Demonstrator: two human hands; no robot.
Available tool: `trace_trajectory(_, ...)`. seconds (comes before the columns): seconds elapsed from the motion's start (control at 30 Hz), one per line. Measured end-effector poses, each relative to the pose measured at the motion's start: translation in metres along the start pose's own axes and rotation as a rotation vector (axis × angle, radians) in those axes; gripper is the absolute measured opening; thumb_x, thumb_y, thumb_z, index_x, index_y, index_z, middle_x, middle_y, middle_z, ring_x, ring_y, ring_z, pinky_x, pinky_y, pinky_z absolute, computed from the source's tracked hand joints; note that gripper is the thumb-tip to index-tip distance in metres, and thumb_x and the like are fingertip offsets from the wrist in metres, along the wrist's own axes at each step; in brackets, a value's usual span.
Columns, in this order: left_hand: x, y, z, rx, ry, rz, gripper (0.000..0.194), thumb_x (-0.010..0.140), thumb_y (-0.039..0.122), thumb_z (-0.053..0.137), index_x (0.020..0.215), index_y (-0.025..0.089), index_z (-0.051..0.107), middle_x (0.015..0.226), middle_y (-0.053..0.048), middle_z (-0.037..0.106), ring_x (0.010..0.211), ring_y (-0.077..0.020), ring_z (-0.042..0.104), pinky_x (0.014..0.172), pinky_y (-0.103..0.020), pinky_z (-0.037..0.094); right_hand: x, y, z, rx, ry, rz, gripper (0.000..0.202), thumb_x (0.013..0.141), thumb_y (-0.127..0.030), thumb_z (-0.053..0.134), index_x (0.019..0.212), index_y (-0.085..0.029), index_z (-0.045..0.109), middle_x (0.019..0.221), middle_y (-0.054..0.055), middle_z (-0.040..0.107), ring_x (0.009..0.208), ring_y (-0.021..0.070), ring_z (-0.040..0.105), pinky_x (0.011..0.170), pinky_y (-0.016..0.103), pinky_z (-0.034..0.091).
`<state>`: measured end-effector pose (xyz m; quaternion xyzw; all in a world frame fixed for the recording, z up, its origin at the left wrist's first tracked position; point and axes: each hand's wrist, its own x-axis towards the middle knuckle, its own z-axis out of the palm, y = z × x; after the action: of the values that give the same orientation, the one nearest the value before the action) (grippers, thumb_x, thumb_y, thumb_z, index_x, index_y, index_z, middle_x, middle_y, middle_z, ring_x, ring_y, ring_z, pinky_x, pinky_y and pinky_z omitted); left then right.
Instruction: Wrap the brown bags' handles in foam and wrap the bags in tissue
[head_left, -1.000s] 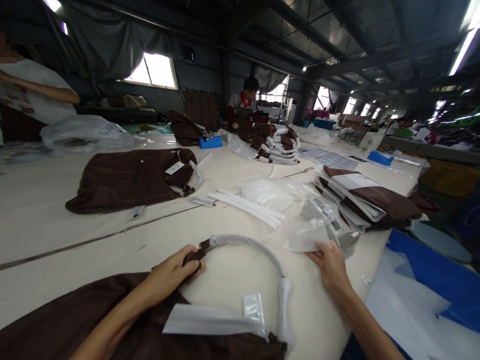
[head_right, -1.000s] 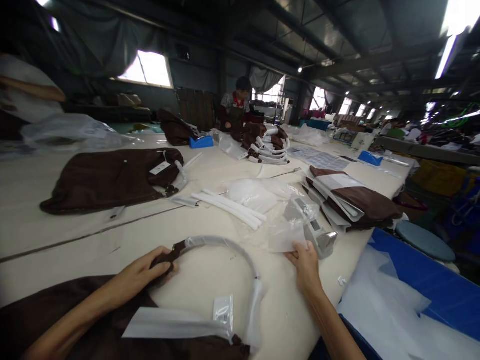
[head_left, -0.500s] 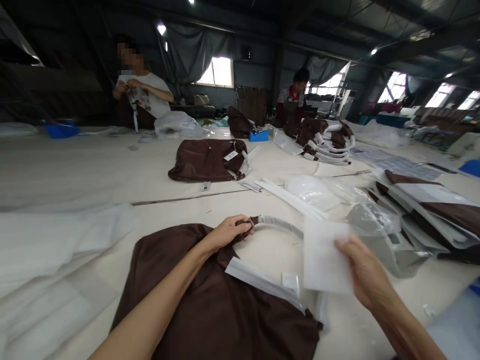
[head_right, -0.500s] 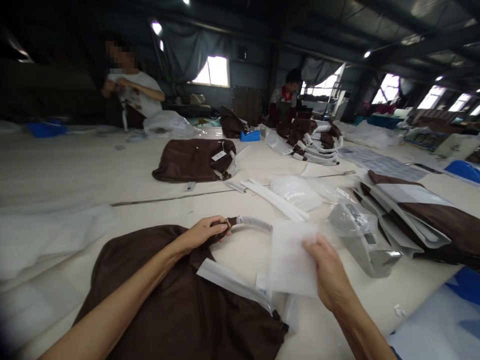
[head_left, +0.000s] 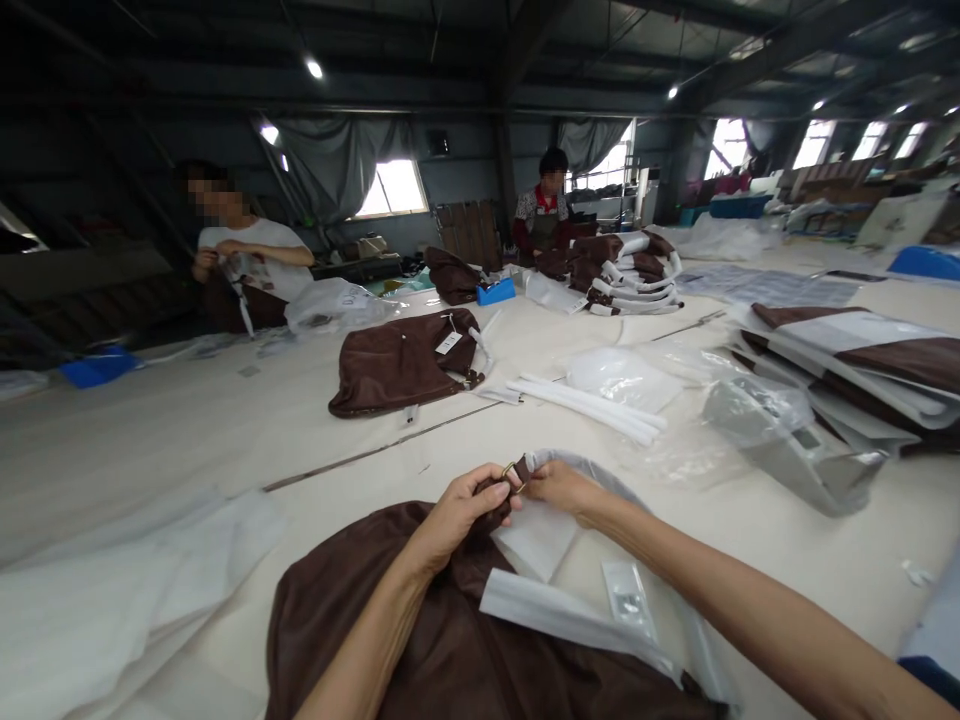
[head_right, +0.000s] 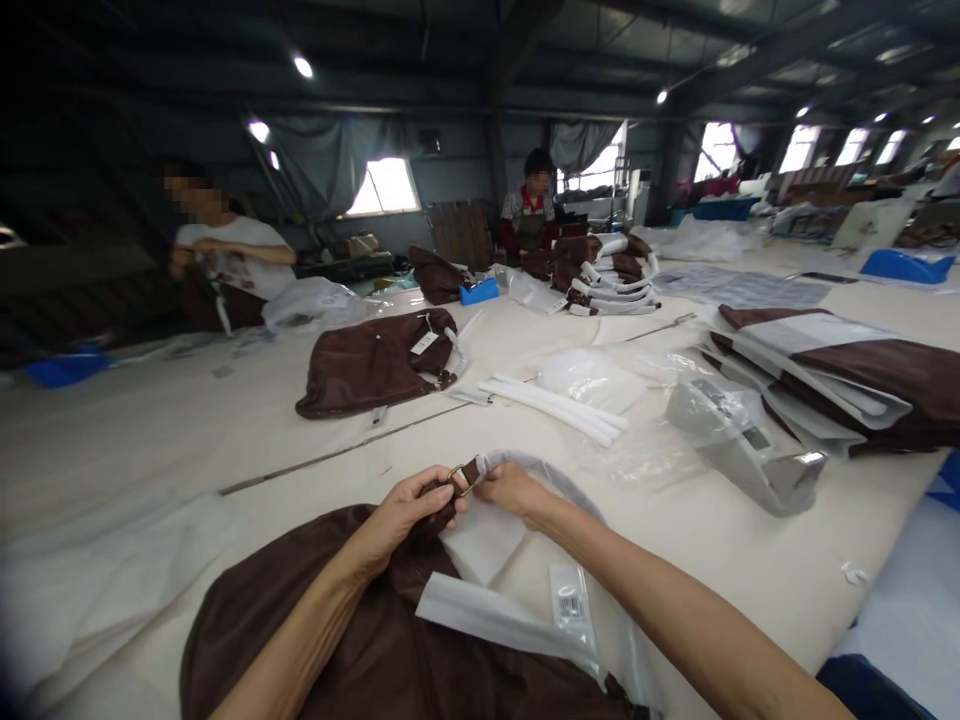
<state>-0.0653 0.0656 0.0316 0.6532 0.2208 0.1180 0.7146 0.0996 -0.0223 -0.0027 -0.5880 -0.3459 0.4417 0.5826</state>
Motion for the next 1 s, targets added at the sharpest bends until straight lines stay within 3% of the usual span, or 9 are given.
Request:
trace_trajectory(0.17, 0.005, -0.007, 0.000, -0.073, 0.062, -0.094, 0.043, 0.073, 0.047, 0.079, 0.092, 0.017, 0.055, 0.079, -0.005, 0.069, 0.059, -0.0124, 0.062, 0.058, -0.021, 0.046, 0.013, -0.004, -0.007, 0.074, 0.100, -0.181, 0.027, 0.073, -0.047, 0.063, 0.077, -0.021, 0.059, 0.078, -0.001, 0.061, 0.079, 0.0164, 0.053, 0.076, 0.027, 0.042)
trace_trajectory(0.3, 0.012, -0.015, -0.001, -0.140, 0.194, -0.098, 0.051, 0.071, 0.043, 0.081, 0.101, 0.022, 0.045, 0.080, -0.001, 0.066, 0.061, -0.0143, 0.063, 0.059, -0.026, 0.052, 0.011, -0.009, -0.024, 0.056, 0.036, -0.249, 0.029, 0.079, -0.046, 0.065, 0.073, -0.020, 0.053, 0.073, -0.004, 0.049, 0.070, 0.0127, 0.044, 0.068, 0.025, 0.035)
trace_trajectory(0.4, 0.013, -0.015, 0.000, -0.179, 0.238, -0.098, 0.060, 0.065, 0.041, 0.085, 0.108, 0.022, 0.048, 0.085, 0.001, 0.061, 0.066, -0.0136, 0.062, 0.060, -0.029, 0.057, 0.014, -0.012, -0.026, 0.030, -0.041, -0.256, 0.032, 0.081, -0.047, 0.065, 0.072, -0.020, 0.052, 0.070, -0.004, 0.047, 0.065, 0.0120, 0.040, 0.062, 0.025, 0.032)
trace_trajectory(0.57, 0.013, -0.012, 0.003, -0.191, 0.198, -0.124, 0.047, 0.061, 0.043, 0.085, 0.087, 0.013, 0.061, 0.069, 0.000, 0.059, 0.058, -0.0108, 0.055, 0.054, -0.023, 0.053, 0.016, -0.013, -0.023, 0.012, -0.071, -0.203, 0.024, 0.077, -0.040, 0.068, 0.073, -0.019, 0.057, 0.070, -0.003, 0.052, 0.067, 0.0132, 0.045, 0.062, 0.025, 0.034)
trace_trajectory(0.63, 0.013, -0.012, 0.004, -0.196, 0.203, -0.120, 0.045, 0.061, 0.044, 0.085, 0.085, 0.013, 0.062, 0.066, 0.000, 0.058, 0.057, -0.0104, 0.054, 0.053, -0.022, 0.052, 0.010, -0.008, -0.030, 0.028, -0.113, -0.146, 0.016, 0.076, -0.033, 0.067, 0.082, -0.019, 0.063, 0.079, -0.001, 0.059, 0.075, 0.0151, 0.052, 0.068, 0.026, 0.040)
trace_trajectory(0.73, 0.013, -0.013, 0.006, -0.202, 0.186, -0.113, 0.044, 0.061, 0.043, 0.085, 0.085, 0.012, 0.064, 0.068, 0.000, 0.059, 0.059, -0.0105, 0.054, 0.054, -0.022, 0.053, -0.002, 0.003, -0.045, 0.068, -0.187, -0.007, 0.024, 0.072, -0.027, 0.070, 0.095, -0.021, 0.066, 0.092, 0.000, 0.065, 0.088, 0.0186, 0.058, 0.077, 0.029, 0.046)
trace_trajectory(0.83, 0.012, -0.012, 0.007, -0.204, 0.129, -0.113, 0.045, 0.060, 0.040, 0.087, 0.087, 0.010, 0.067, 0.072, -0.001, 0.059, 0.062, -0.0105, 0.052, 0.055, -0.023, 0.053, -0.009, 0.012, -0.054, 0.127, -0.145, 0.109, 0.029, 0.067, -0.029, 0.076, 0.092, -0.021, 0.065, 0.091, 0.001, 0.065, 0.089, 0.0223, 0.060, 0.074, 0.034, 0.053)
trace_trajectory(1.0, 0.008, -0.008, 0.006, -0.208, 0.098, -0.112, 0.045, 0.062, 0.038, 0.086, 0.091, 0.011, 0.067, 0.073, -0.001, 0.057, 0.064, -0.0105, 0.051, 0.056, -0.023, 0.053, -0.005, 0.011, -0.039, 0.176, -0.069, 0.064, 0.028, 0.065, -0.033, 0.079, 0.080, -0.020, 0.060, 0.079, 0.000, 0.063, 0.076, 0.0192, 0.059, 0.062, 0.030, 0.052)
